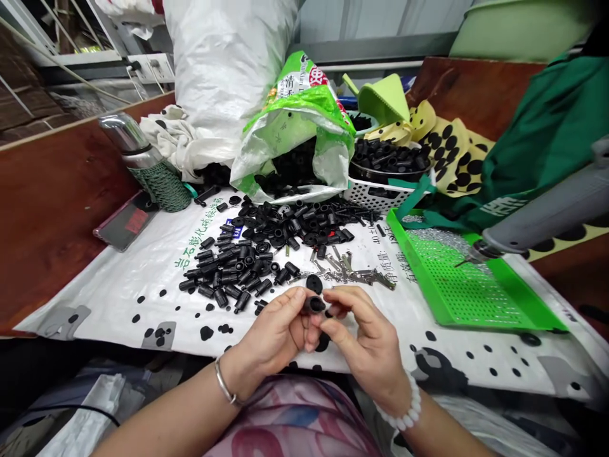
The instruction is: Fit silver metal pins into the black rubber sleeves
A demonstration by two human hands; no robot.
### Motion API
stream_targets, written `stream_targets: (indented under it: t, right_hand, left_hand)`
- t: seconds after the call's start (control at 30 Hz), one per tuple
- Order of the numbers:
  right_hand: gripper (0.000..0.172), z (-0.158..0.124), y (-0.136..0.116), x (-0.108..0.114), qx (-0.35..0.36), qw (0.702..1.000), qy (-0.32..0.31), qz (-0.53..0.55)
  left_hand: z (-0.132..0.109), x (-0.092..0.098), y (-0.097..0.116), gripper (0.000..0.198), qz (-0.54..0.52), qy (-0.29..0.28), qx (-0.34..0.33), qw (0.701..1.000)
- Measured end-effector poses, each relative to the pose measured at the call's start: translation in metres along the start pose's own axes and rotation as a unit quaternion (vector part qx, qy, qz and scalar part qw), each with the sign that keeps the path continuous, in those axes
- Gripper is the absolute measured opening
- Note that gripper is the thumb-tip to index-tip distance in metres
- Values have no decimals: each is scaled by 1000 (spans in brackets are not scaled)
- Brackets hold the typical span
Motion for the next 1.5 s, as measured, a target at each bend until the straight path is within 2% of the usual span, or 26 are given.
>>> stream_targets:
  t: [0.1,0.2,0.3,0.4,0.5,0.57,0.6,0.67,0.77,0.87,0.97,1.1,1.23,1.4,1.5]
  right_hand:
    - [27,-3,-2,-7,41,999,-10,-33]
    - [26,-4,-3,-9,53,998,-5,-42]
    - [28,-3,-5,-7,66,996,-11,-60]
    - [30,-1,-9,-5,97,990,-21,-99]
    - [29,-1,-11,-6,124,981,-31,-144]
    - [26,-1,-10,-8,129,977,-40,-167]
    - [24,-1,-8,-9,123,976,-44,-172]
    - [22,-1,-1,-8,89,981,-48,-164]
    - [20,-1,10,-4,25,991,-51,-124]
    - [17,-1,11,-4,10,993,-55,-102]
    - [15,-1,7,-4,39,992,-42,-115]
    - [19,-3,-4,-8,115,981,-32,-150]
    - [26,-5,-17,-15,179,967,-41,-176]
    - [25,-5,-26,-19,230,951,-40,-200]
    - [26,-7,-27,-22,257,940,-52,-220]
  left_hand:
    - [0,-2,-5,30,-5,0,9,1000]
    - [-1,-2,-4,36,68,0,1,998]
    - [-8,9,15,31,221,73,-62,970]
    - [-25,10,51,22,381,143,-205,890]
    - [-37,-10,71,23,517,114,-327,783]
    - [-36,-19,73,19,582,86,-349,730]
    - [-35,-20,73,16,600,82,-348,716]
    - [-31,-19,73,13,614,84,-336,710]
    - [-26,-12,71,11,613,94,-307,722]
    - [-26,-5,68,8,622,109,-284,721]
    - [-25,2,65,10,617,127,-264,730]
    - [-24,6,59,16,618,134,-239,737]
    - [-22,0,55,23,648,116,-240,713]
    - [-19,-1,56,31,673,122,-251,685]
    - [-15,3,53,34,655,121,-228,710]
Point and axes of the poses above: each hand's wrist, its own z-axis towards the middle knuckle, its own x-axis out of the back of the hand, y = z × x, the point moved 8 cm from there along z, towards the middle knuckle, and after that the axes turned 11 degrees about z, right-handed, at the moved point
